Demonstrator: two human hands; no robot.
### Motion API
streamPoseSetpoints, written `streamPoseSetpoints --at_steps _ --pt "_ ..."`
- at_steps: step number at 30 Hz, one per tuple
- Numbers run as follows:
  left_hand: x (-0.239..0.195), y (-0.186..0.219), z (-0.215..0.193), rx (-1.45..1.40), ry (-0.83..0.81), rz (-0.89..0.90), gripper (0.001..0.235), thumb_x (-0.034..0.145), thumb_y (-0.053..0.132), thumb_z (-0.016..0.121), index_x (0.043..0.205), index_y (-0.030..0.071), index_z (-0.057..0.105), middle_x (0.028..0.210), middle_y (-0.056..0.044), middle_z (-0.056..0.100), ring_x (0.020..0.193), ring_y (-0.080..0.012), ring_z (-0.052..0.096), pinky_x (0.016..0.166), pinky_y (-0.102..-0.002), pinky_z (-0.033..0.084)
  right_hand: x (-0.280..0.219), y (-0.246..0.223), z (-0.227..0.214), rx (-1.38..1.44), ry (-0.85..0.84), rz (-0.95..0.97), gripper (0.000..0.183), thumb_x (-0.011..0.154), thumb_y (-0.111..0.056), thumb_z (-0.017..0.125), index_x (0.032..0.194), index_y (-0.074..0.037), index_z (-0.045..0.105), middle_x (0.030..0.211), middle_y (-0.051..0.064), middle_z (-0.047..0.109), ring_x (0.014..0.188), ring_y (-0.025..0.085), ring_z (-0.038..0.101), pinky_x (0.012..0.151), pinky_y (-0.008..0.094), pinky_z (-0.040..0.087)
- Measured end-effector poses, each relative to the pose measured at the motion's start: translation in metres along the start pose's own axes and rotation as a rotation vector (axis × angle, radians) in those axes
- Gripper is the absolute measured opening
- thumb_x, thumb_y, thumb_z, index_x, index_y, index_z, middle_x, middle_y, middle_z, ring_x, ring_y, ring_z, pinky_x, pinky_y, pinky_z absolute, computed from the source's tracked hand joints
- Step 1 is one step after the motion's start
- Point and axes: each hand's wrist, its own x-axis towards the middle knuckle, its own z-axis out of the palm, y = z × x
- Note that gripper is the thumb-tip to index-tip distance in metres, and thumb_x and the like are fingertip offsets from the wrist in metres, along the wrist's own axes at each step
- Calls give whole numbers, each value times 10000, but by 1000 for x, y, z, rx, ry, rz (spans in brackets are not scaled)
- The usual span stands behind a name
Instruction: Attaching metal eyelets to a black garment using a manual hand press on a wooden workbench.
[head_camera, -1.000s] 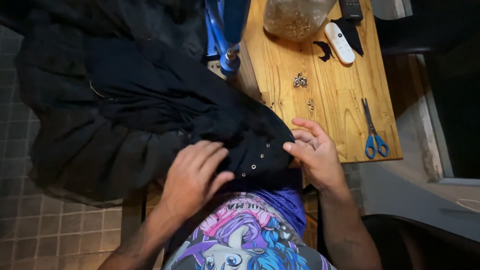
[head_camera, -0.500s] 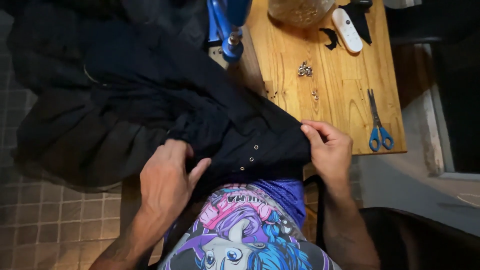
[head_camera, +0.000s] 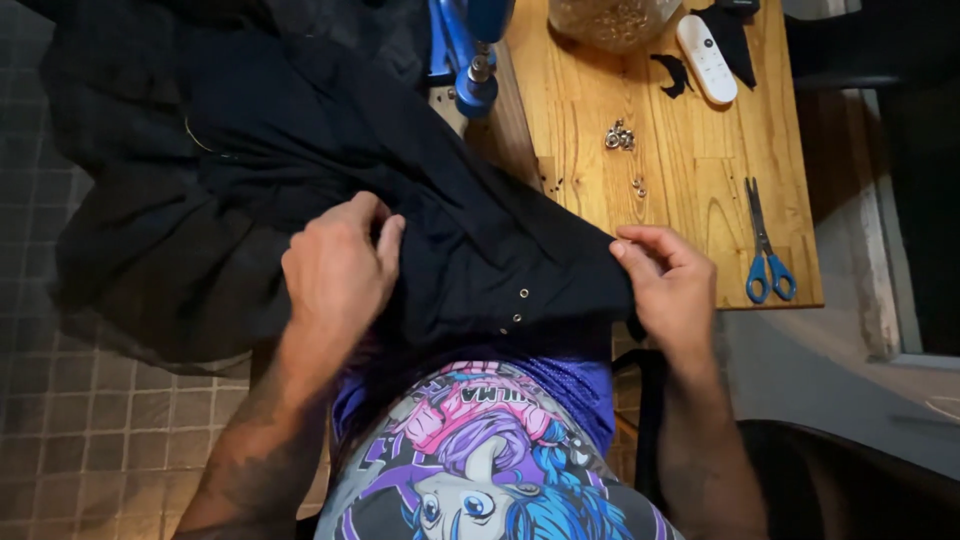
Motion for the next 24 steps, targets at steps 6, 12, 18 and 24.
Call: streamPoseSetpoints --at_steps 6,12,18,24 --pt "4 -22 -38 -469 84 87 74 888 188 810 952 182 773 747 -87 709 764 -355 726 668 -421 546 16 0 -10 -102 46 -145 161 942 -88 824 1088 -154 813 874 59 741 805 135 634 772 297 520" --pt "-19 -46 -89 -467 398 150 97 1080 -82 688 1149 -26 728 1039 -130 706 924 -204 649 829 -315 511 31 3 -14 -185 27 -288 103 992 -49 716 1074 -10 765 1008 98 760 898 161 688 805 285 536" --pt "-29 -22 -151 325 -553 -321 344 976 354 591 1320 378 589 1084 -60 760 885 -289 788 806 -433 649 48 19 -13 -399 168 -518 46 987 1 755 1031 0 769 971 142 748 833 276 690 771 394 537" --pt "-21 -37 -113 10 -490 117 618 803 484 739 1386 313 623 1286 44 724 1077 -219 719 900 -441 547 49 16 -6 -436 141 -575 37 993 19 735 1018 1 755 970 141 743 848 292 690 788 404 531"
